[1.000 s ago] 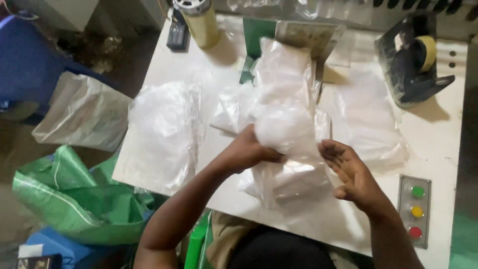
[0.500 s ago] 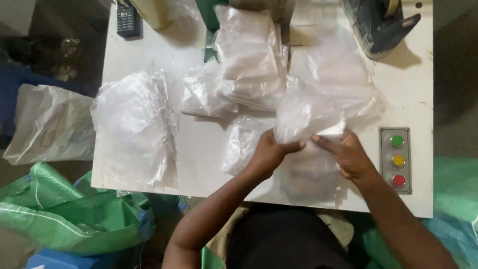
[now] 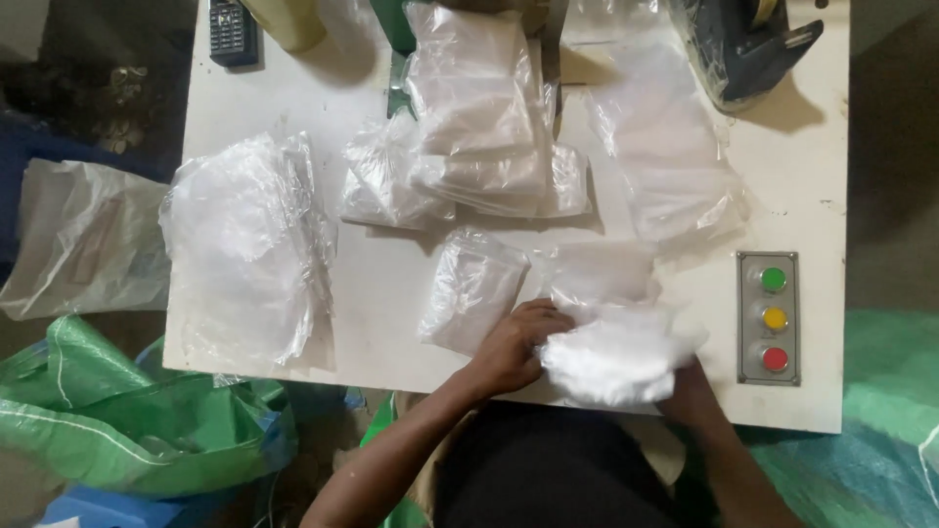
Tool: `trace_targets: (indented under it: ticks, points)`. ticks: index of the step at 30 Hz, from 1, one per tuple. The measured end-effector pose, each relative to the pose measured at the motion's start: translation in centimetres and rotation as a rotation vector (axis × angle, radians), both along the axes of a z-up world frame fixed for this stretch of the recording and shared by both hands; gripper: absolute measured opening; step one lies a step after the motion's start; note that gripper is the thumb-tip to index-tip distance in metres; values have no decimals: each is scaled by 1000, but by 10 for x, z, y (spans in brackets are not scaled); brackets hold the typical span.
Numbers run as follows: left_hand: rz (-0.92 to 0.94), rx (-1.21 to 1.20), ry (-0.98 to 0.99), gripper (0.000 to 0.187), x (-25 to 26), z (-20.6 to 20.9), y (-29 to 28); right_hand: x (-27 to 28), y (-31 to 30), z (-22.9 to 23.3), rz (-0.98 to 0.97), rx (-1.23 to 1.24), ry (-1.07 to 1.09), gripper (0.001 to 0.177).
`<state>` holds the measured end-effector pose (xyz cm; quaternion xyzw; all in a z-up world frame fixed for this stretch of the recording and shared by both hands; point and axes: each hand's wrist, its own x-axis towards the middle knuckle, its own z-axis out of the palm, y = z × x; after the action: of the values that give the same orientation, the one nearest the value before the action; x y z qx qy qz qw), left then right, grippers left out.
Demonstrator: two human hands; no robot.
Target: Folding the tops of small plastic bags filled with powder and stacking them on a workbench.
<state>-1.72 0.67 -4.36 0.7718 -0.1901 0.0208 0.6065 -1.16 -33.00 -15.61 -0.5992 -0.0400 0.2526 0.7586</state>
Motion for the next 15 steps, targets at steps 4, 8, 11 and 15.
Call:
trace_targets:
  ticks: [4,8,11,15]
  points:
    - [122,-53,486,43,4,36,-3,2,89,149,-318,-270,-497,110]
    - [209,-50,602,53,23,75,-6,16,79,156,-71,-772,-1250,131]
    - [202,11,584,62,28,62,-6,21,89,153,205,-810,-1355,104]
    - [241,-26,692,64,32,84,-9,37,100,147,299,-711,-1294,81]
